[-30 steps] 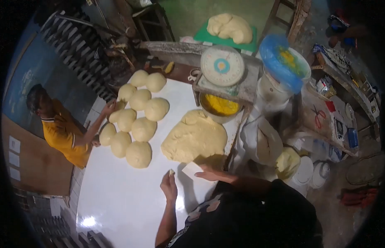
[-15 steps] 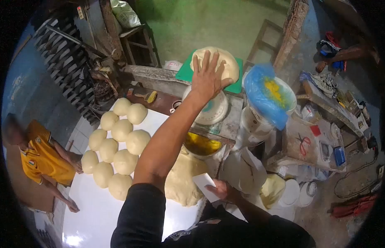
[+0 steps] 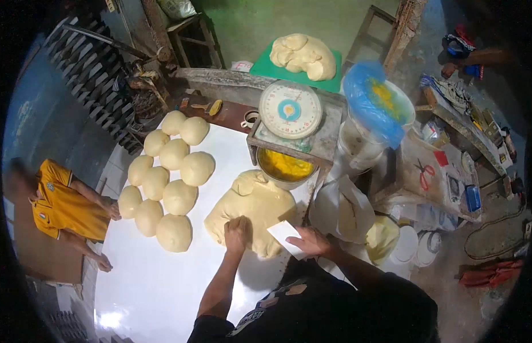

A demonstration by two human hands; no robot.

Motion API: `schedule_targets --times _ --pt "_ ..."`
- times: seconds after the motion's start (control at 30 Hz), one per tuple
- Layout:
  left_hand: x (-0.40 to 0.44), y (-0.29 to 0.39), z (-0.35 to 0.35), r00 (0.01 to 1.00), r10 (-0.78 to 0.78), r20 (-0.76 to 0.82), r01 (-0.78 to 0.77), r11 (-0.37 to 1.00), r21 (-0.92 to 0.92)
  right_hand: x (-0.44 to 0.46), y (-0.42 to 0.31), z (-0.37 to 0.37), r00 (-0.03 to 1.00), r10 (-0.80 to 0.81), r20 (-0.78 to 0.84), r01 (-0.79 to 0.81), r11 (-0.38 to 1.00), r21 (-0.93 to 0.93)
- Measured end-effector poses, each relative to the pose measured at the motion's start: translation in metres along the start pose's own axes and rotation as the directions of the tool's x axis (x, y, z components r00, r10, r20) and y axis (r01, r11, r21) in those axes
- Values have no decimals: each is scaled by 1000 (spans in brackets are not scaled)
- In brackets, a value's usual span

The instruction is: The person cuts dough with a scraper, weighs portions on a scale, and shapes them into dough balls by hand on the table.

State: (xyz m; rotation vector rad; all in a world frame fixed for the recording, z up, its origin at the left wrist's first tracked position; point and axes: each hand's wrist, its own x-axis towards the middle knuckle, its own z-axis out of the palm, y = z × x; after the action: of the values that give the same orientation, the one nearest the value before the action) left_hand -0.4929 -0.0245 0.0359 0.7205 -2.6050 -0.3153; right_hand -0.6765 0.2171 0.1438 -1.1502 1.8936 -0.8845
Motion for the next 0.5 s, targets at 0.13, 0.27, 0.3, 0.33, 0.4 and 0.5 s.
schedule_targets --times 0.13,0.27,0.3,0.33,0.4,0.5 --pt "19 12 -57 900 3 436 183 905 -384 -5 -24 -1 1000 -20 -2 20 1000 -12" --pt "48 38 -137 909 105 404 188 762 -620 -18 -70 -49 991 -107 -85 124 967 221" --pt "58 40 -147 920 31 390 307 561 -769 -13 -63 -60 992 -40 -122 60 985 161" --pt "69 42 -157 919 -45 392 386 314 -868 -8 -79 -83 982 186 -40 -166 940 298" --pt "118 71 -203 972 -135 190 175 -119 -977 -7 -105 -126 979 137 -149 -57 892 448" --pt "207 125 -257 996 84 -40 -18 -243 -970 22 -131 -205 846 -79 -527 275 912 304"
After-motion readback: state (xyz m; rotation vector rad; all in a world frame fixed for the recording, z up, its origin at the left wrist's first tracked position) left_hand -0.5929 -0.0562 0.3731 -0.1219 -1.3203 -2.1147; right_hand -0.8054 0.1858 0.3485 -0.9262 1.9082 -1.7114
